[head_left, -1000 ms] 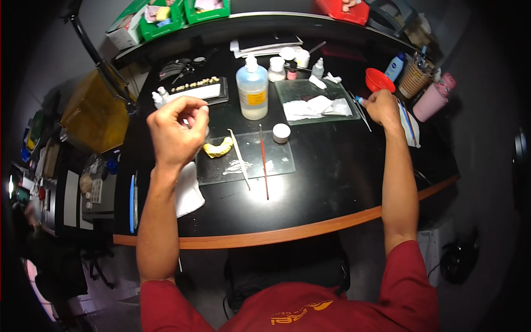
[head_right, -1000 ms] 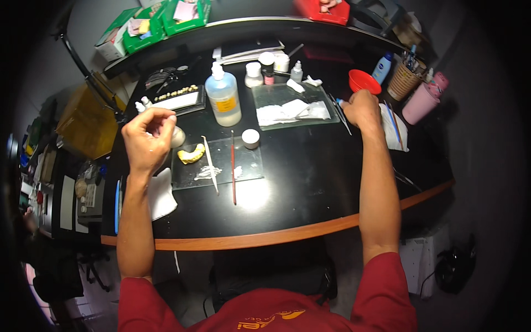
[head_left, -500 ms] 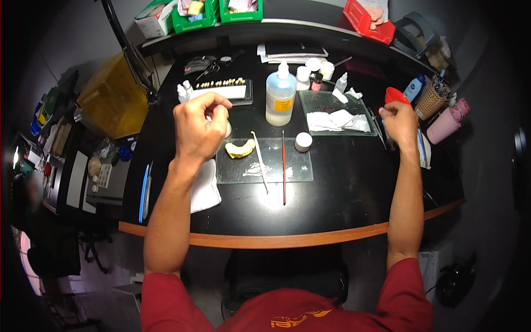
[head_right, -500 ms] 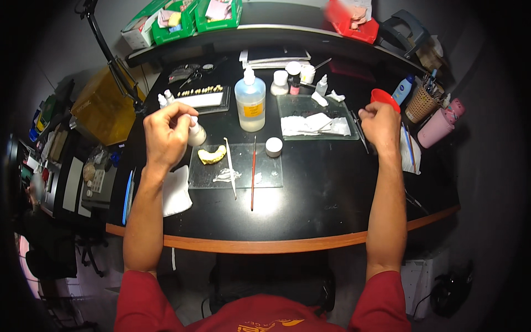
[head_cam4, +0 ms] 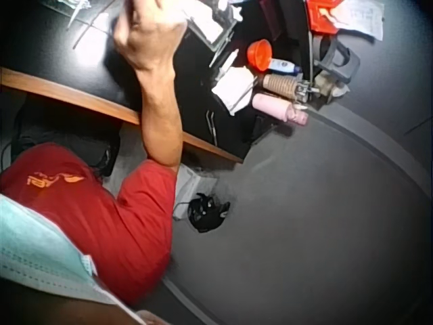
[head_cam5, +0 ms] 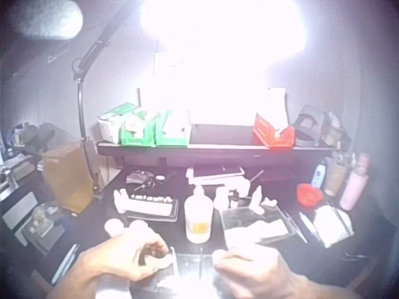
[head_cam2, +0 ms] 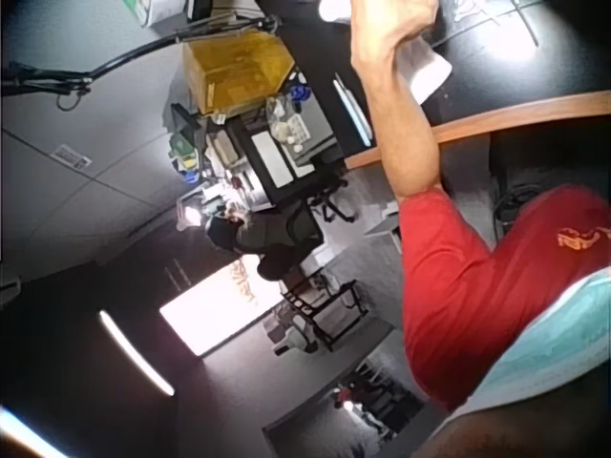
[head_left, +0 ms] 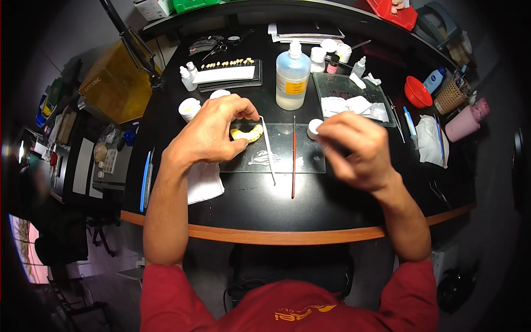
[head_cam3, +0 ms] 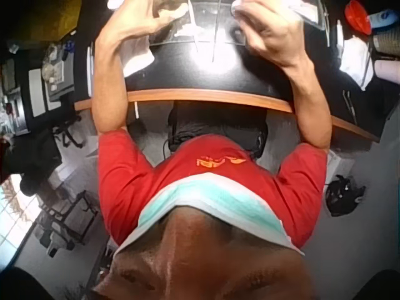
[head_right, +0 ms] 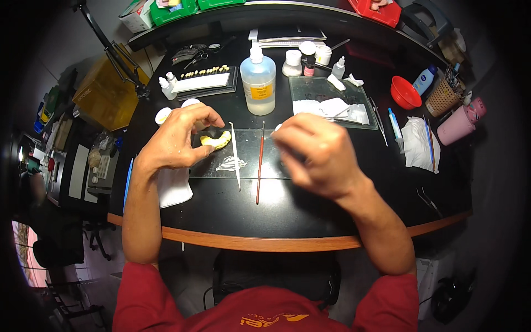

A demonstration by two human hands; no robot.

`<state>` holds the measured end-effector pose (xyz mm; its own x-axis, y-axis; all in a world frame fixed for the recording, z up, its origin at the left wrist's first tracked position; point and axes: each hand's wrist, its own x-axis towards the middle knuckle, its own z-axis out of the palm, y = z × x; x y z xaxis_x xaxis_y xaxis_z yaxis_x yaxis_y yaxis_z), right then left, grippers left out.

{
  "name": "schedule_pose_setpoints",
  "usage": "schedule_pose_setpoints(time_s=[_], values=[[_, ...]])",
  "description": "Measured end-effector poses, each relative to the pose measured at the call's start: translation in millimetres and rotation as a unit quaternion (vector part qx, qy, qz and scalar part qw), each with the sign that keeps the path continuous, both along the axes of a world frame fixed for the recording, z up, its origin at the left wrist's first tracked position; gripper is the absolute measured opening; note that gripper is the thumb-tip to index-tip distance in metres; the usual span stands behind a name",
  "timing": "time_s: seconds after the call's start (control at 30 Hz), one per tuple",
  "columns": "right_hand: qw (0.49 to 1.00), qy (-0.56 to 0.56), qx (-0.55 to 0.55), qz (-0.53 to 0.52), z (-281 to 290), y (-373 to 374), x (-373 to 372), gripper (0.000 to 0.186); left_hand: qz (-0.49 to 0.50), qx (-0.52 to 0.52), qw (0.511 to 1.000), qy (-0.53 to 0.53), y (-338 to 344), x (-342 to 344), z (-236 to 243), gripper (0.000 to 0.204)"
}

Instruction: The person checks the fit of a dental prosthesis on a dental model by hand, applies liquid from a small bottle to the model with an applicator brush, and positions teeth onto the dental model.

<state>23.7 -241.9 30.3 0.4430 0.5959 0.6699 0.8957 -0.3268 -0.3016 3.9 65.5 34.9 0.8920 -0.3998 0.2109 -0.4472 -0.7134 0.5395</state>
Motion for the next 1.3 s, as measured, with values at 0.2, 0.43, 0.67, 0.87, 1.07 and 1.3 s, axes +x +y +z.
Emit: schedule_pose_setpoints(time_s=[0.2, 0.43, 0.67, 0.87, 1.07, 1.3], values=[[0.994, 0.033, -0.029, 0.096, -18, 13, -22, 0.018, -0.016, 0.028, 0.999, -0.007, -8, -1, 1, 0.041], [0.993, 0.036, -0.031, 0.106, -20, 12, -22, 0.019, 0.009, 0.055, 0.998, 0.014, -8, -1, -4, 0.038], [0.992, 0.042, -0.044, 0.11, -23, 13, -22, 0.018, 0.032, 0.052, 0.997, 0.043, -8, 2, -7, 0.031], [0.994, 0.038, -0.019, 0.105, -22, 13, -22, 0.015, 0.049, 0.023, 0.994, 0.093, -12, -1, 9, 0.026], [0.997, 0.041, 0.02, 0.056, -18, 14, -23, 0.018, -0.039, -0.21, 0.969, 0.128, -23, -9, 12, 0.019], [0.991, 0.024, 0.127, 0.023, -12, 14, -23, 0.028, -0.082, -0.344, 0.923, 0.149, -44, -12, 0, 0.018]])
